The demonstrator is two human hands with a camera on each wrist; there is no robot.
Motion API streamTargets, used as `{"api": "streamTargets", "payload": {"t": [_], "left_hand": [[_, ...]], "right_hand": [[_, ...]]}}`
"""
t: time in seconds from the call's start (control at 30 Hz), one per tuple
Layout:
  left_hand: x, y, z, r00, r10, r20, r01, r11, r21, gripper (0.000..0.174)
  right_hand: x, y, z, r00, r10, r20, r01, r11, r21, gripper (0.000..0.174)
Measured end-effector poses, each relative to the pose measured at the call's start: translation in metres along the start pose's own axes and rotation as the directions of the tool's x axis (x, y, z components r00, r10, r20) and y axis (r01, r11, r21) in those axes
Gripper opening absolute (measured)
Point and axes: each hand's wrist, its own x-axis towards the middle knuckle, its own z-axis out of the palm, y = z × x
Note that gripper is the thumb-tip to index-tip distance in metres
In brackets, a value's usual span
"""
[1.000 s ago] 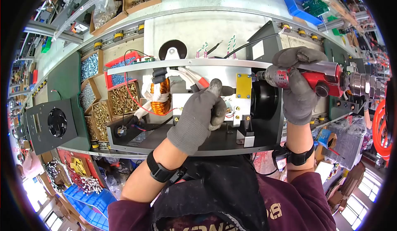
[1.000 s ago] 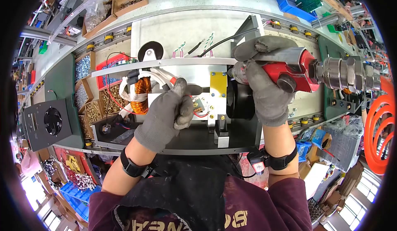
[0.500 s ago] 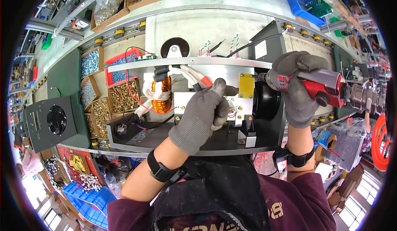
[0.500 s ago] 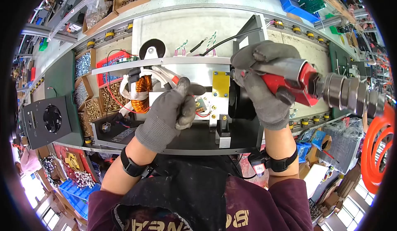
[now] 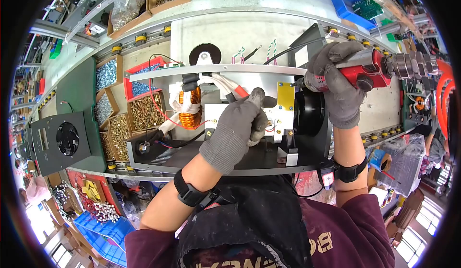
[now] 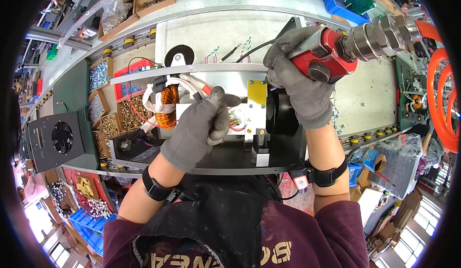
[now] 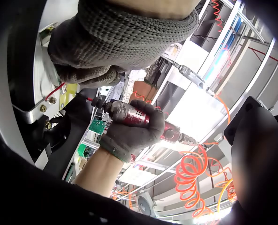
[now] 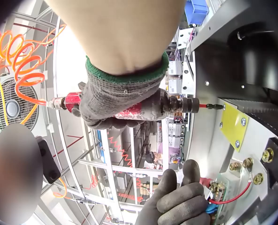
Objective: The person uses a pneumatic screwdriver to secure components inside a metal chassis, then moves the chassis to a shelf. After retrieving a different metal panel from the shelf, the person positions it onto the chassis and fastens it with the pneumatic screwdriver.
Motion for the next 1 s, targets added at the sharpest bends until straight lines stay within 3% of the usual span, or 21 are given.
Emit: {"api": "streamTargets", "payload": {"t": [0.03,0.13,0.2,0.27,0.43,0.5,0.57,0.67,0.8,0.83,0.87,0.93,1.0], "left_hand": [[0.000,-0.001,-0.001,1.000,-0.022,0.006,0.022,1.000,-0.014,0.051],[0.002,-0.006,-0.004,0.999,-0.040,0.022,0.041,0.997,-0.066,0.049],[0.003,-0.005,-0.006,0.999,-0.023,0.034,0.026,0.993,-0.111,0.047],[-0.001,-0.006,-0.009,0.990,0.073,0.123,-0.064,0.995,-0.074,0.042],[0.002,-0.008,-0.009,0.991,0.046,0.128,-0.027,0.988,-0.150,0.038],[0.001,-0.006,-0.009,0.991,0.039,0.127,-0.017,0.986,-0.164,0.037],[-0.002,-0.001,-0.007,0.993,0.031,0.116,-0.025,0.998,-0.058,0.035],[0.005,-0.012,-0.014,0.984,0.098,0.146,-0.075,0.986,-0.152,0.029],[0.004,-0.011,-0.013,0.983,0.118,0.141,-0.100,0.986,-0.133,0.030],[0.001,-0.007,-0.011,0.982,0.125,0.145,-0.124,0.992,-0.017,0.030],[-0.001,-0.004,-0.010,0.980,0.133,0.147,-0.149,0.984,0.099,0.031],[-0.001,-0.005,-0.010,0.982,0.130,0.134,-0.143,0.985,0.092,0.032],[-0.001,-0.006,-0.010,0.985,0.126,0.119,-0.137,0.987,0.084,0.033]], "right_hand": [[0.000,-0.002,0.002,1.000,-0.001,0.000,0.001,1.000,-0.001,0.028],[-0.007,-0.014,0.014,0.999,-0.028,-0.047,0.013,0.956,-0.293,0.027],[-0.015,-0.024,0.022,0.959,0.085,-0.270,-0.149,0.963,-0.226,0.028],[-0.027,-0.019,0.010,0.991,0.034,-0.132,-0.036,0.999,-0.011,0.029],[-0.032,-0.013,0.006,0.997,-0.075,0.010,0.075,0.994,-0.080,0.029],[-0.035,-0.014,0.011,1.000,0.019,0.005,-0.020,0.995,0.098,0.031],[-0.034,-0.012,0.011,1.000,-0.016,0.017,0.015,0.998,0.066,0.031],[-0.036,-0.012,0.013,0.999,-0.045,0.006,0.044,0.999,0.031,0.031],[-0.042,-0.012,0.015,1.000,-0.013,0.024,0.011,0.997,0.077,0.031],[-0.044,-0.012,0.014,1.000,-0.013,0.026,0.011,0.997,0.076,0.031],[-0.046,-0.012,0.014,1.000,-0.011,-0.009,0.010,0.999,-0.047,0.032],[-0.051,-0.014,0.020,0.999,-0.013,-0.040,0.006,0.986,-0.165,0.033],[-0.054,-0.018,0.036,0.982,-0.057,-0.180,-0.010,0.937,-0.349,0.035]]}}
